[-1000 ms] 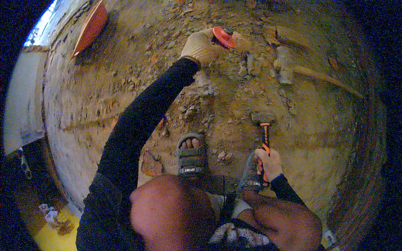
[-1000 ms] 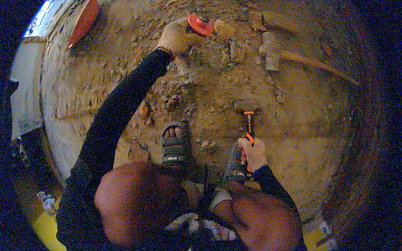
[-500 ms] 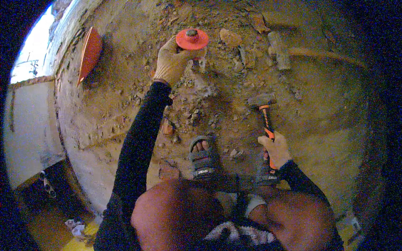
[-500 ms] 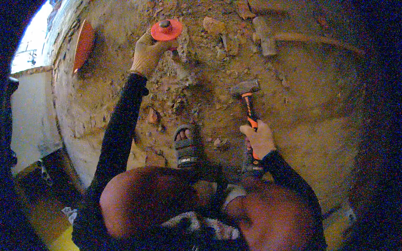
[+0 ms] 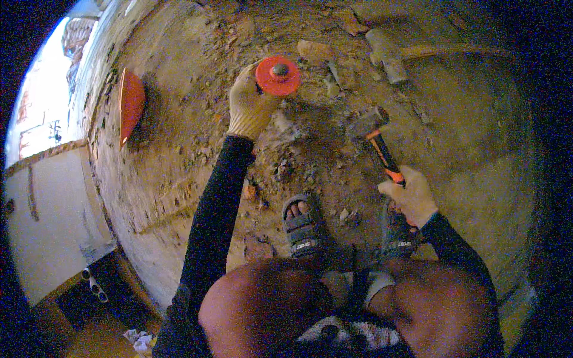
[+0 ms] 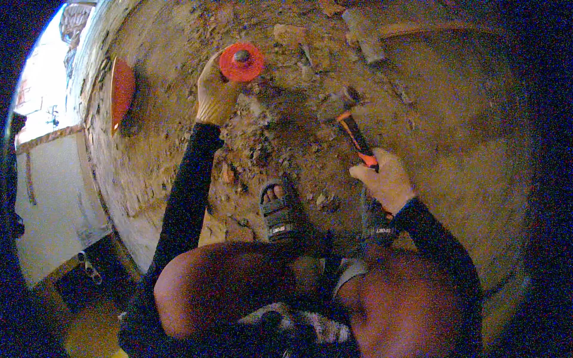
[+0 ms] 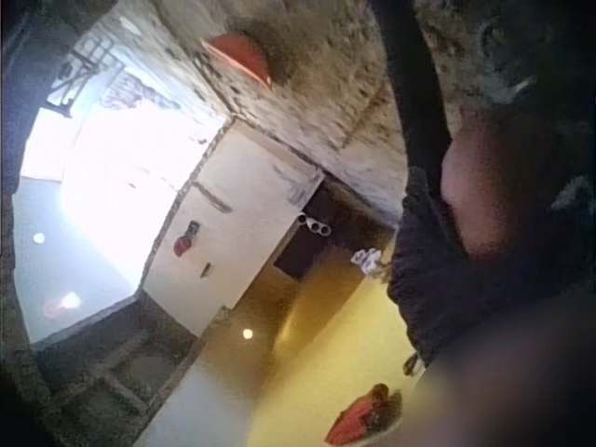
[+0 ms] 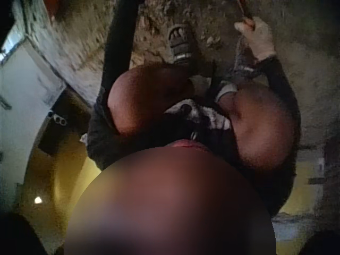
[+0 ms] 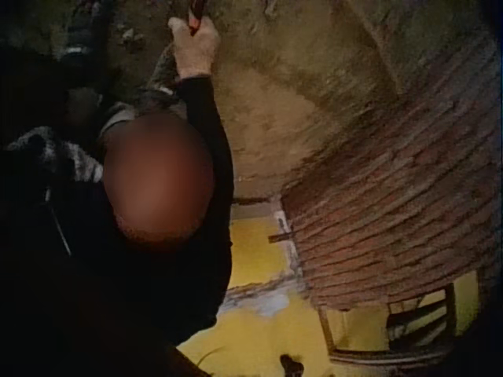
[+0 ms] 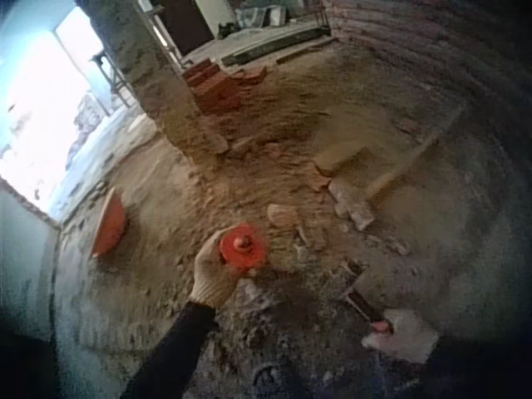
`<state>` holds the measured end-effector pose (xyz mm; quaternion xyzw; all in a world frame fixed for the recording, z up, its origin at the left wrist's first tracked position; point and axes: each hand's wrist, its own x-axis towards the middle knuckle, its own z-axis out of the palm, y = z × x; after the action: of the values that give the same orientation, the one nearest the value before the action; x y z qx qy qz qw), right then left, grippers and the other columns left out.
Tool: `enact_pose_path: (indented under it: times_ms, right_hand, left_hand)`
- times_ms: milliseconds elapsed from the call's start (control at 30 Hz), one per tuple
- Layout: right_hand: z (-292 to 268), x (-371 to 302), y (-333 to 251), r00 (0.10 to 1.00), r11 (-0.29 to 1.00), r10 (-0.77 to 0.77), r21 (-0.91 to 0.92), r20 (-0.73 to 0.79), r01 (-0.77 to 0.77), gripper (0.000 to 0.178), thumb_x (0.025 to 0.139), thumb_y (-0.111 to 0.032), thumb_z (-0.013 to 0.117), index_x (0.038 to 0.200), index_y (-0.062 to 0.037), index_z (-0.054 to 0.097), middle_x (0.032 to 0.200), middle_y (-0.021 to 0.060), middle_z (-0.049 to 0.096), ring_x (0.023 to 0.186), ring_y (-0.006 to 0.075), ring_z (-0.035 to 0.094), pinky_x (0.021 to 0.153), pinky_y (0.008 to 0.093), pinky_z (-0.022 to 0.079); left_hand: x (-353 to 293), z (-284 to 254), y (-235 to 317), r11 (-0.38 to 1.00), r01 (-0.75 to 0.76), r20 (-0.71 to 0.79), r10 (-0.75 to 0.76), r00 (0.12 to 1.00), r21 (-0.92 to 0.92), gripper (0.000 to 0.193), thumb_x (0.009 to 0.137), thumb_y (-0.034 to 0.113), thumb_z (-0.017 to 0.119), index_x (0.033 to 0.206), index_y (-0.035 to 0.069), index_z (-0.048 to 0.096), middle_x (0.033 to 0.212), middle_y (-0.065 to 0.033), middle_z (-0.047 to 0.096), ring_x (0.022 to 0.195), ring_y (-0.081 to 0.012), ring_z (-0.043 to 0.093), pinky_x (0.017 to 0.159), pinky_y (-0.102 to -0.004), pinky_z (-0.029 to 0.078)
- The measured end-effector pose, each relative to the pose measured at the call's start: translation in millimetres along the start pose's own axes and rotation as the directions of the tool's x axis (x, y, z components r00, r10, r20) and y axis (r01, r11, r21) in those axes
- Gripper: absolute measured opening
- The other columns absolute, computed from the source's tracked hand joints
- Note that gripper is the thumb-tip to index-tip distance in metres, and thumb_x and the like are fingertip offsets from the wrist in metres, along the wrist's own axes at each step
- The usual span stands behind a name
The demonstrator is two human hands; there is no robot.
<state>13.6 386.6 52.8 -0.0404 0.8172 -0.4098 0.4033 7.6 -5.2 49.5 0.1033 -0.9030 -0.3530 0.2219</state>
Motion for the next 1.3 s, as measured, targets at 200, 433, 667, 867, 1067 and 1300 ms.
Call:
enact_pose_path:
  times_ms: [200,433,667,867,1067,1300]
  right_hand:
    - [-12.0,7.6,-62.5,0.843,0.852,-0.522,-0.134,-0.133,0.507,0.035,0.08,-0.027,0.082,0.099,-0.0049,0.064,0.07,0.006,0.064,0.062,0.0198,0.063,0.061,0.0354,0.051]
    - [22.7,37.9,-105.8,0.815,0.791,-0.574,-0.311,-0.083,0.526,0.041,0.081,-0.029,0.082,0.109,-0.0042,0.065,0.076,0.0067,0.069,0.069,0.0225,0.068,0.066,0.0356,0.053]
    - [-5.4,25.6,-113.1,0.748,0.76,-0.649,-0.167,-0.142,0.628,0.032,0.082,-0.028,0.081,0.1,-0.0047,0.068,0.079,0.0114,0.073,0.072,0.0279,0.072,0.066,0.04,0.055]
    - [9.0,45.1,-136.7,0.837,0.823,-0.533,-0.308,-0.127,0.477,0.032,0.081,-0.033,0.077,0.087,-0.0029,0.066,0.072,0.0135,0.07,0.067,0.031,0.069,0.062,0.0425,0.053]
    - [4.2,41.4,-74.5,0.982,0.983,-0.183,-0.028,0.038,0.184,0.037,0.08,-0.035,0.076,0.082,-0.0001,0.063,0.066,0.0137,0.063,0.063,0.0292,0.065,0.061,0.0431,0.049]
    - [-7.8,5.8,12.9,0.996,0.963,-0.079,-0.256,0.032,0.085,0.041,0.079,-0.038,0.078,0.091,0.0009,0.067,0.078,0.018,0.07,0.074,0.0343,0.07,0.067,0.0436,0.053]
  left_hand:
    - [-19.1,2.8,13.8,0.988,-0.017,-0.094,0.032,0.995,0.156,0.04,0.08,0.025,0.083,0.113,0.006,0.07,0.111,-0.0137,0.073,0.101,-0.0317,0.07,0.089,-0.0385,0.055]
    - [-29.9,18.8,13.7,0.988,-0.01,-0.021,0.013,1.0,0.156,0.043,0.079,0.023,0.082,0.117,0.006,0.071,0.115,-0.0144,0.072,0.109,-0.0326,0.069,0.093,-0.0383,0.055]
    - [-18.1,25.7,7.9,0.996,-0.052,-0.062,0.057,0.996,0.068,0.039,0.08,0.019,0.081,0.114,0.003,0.071,0.116,-0.0156,0.072,0.109,-0.033,0.069,0.095,-0.0391,0.054]
    - [-21.8,18.0,2.2,0.998,0.063,-0.07,-0.061,0.996,0.023,0.045,0.083,0.021,0.084,0.121,0.004,0.067,0.11,-0.0052,0.074,0.099,-0.0159,0.07,0.089,-0.0309,0.054]
    - [2.0,1.6,-25.4,0.682,0.4,0.025,-0.489,0.872,-0.613,0.042,0.088,0.013,0.079,0.126,0.005,0.064,0.114,-0.0048,0.071,0.095,-0.0168,0.07,0.082,-0.0334,0.059]
    - [-28.4,-13.2,-24.4,0.591,0.407,0.087,-0.493,0.866,-0.697,0.044,0.089,0.005,0.074,0.129,0.003,0.057,0.107,-0.0091,0.07,0.089,-0.0194,0.071,0.079,-0.0372,0.061]
